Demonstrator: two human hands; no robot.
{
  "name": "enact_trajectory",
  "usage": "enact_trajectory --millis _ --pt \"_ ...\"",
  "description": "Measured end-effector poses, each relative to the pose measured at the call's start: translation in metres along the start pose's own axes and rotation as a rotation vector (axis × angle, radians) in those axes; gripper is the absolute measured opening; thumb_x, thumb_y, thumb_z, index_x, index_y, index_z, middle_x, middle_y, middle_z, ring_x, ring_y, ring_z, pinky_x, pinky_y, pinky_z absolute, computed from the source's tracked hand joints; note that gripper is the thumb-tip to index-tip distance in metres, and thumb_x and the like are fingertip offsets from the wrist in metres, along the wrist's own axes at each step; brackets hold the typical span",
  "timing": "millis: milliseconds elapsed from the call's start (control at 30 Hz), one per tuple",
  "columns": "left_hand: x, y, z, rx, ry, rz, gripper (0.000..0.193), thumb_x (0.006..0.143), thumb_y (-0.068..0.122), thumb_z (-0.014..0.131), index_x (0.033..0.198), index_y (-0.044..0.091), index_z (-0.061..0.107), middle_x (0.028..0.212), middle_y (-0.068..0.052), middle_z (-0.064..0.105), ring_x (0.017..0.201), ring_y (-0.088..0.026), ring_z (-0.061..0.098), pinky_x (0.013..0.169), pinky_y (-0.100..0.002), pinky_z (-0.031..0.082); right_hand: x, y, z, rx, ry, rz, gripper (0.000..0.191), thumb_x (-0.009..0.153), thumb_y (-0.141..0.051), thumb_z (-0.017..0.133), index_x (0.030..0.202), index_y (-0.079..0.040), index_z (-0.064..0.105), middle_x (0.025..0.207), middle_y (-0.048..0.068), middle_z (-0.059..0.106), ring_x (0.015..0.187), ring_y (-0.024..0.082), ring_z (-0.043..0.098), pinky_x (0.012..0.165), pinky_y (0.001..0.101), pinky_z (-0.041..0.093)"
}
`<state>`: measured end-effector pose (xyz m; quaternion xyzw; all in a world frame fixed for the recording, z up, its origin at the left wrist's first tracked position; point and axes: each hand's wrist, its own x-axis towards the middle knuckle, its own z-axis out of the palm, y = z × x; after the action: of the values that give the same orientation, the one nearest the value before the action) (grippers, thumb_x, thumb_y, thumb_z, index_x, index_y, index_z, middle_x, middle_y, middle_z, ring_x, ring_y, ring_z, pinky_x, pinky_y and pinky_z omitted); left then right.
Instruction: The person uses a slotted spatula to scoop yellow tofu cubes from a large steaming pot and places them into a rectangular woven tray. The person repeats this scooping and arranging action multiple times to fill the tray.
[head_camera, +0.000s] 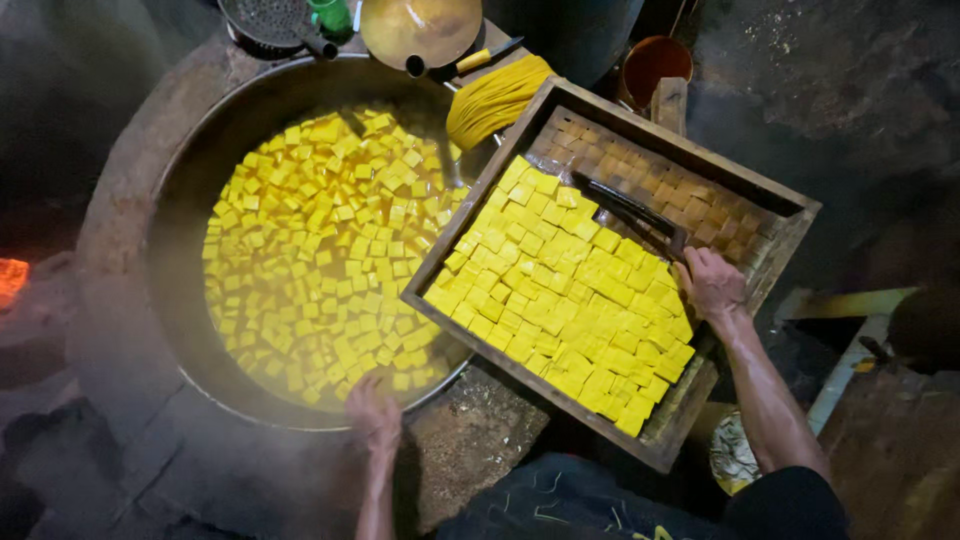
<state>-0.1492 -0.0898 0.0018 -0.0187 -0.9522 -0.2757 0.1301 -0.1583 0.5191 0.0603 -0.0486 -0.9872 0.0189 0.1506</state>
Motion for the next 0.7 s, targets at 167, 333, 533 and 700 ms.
enact_trajectory --millis 167,333,533,700 --pt "-0.019 -0.025 -0.02 0.023 -0.008 -0.139 0.04 0.08 0.008 0.065 0.12 0.005 0.069 0.132 -0.017 0.062 0.126 -0.038 0.053 0.109 -0.05 0.041 -0.013 -0.01 -0.015 -0.003 -0.048 -0.025 0.026 0.095 -0.034 0.071 0.11 -0.014 0.066 0.096 0.004 0.066 0.086 0.026 0.069 0.068 0.0401 0.056" --pt "-0.015 -0.01 -0.021 -0.086 0.053 -0.02 0.039 0.08 0.01 0.068 0.119 0.006 0.068 0.129 -0.016 0.061 0.125 -0.037 0.053 0.11 -0.05 0.04 0.003 -0.034 -0.021 -0.076 -0.096 0.118 0.026 0.096 -0.036 0.07 0.109 -0.013 0.067 0.097 0.005 0.067 0.082 0.027 0.069 0.064 0.043 0.055" --pt "-0.02 -0.004 -0.047 -0.107 0.08 -0.072 0.037 0.082 0.009 0.066 0.119 0.007 0.067 0.129 -0.018 0.061 0.124 -0.039 0.053 0.106 -0.049 0.042 0.009 -0.058 -0.03 0.069 -0.059 0.006 0.025 0.097 -0.033 0.069 0.116 -0.016 0.071 0.11 0.008 0.072 0.097 0.032 0.07 0.077 0.0438 0.056" --pt "-0.048 -0.047 -0.066 -0.047 0.073 -0.289 0.032 0.089 0.011 0.063 0.12 0.007 0.067 0.123 -0.02 0.063 0.119 -0.042 0.057 0.103 -0.051 0.047 -0.003 -0.132 -0.018 0.219 0.2 0.104 0.027 0.106 -0.027 0.072 0.122 -0.005 0.07 0.107 0.018 0.073 0.089 0.035 0.07 0.076 0.0432 0.056"
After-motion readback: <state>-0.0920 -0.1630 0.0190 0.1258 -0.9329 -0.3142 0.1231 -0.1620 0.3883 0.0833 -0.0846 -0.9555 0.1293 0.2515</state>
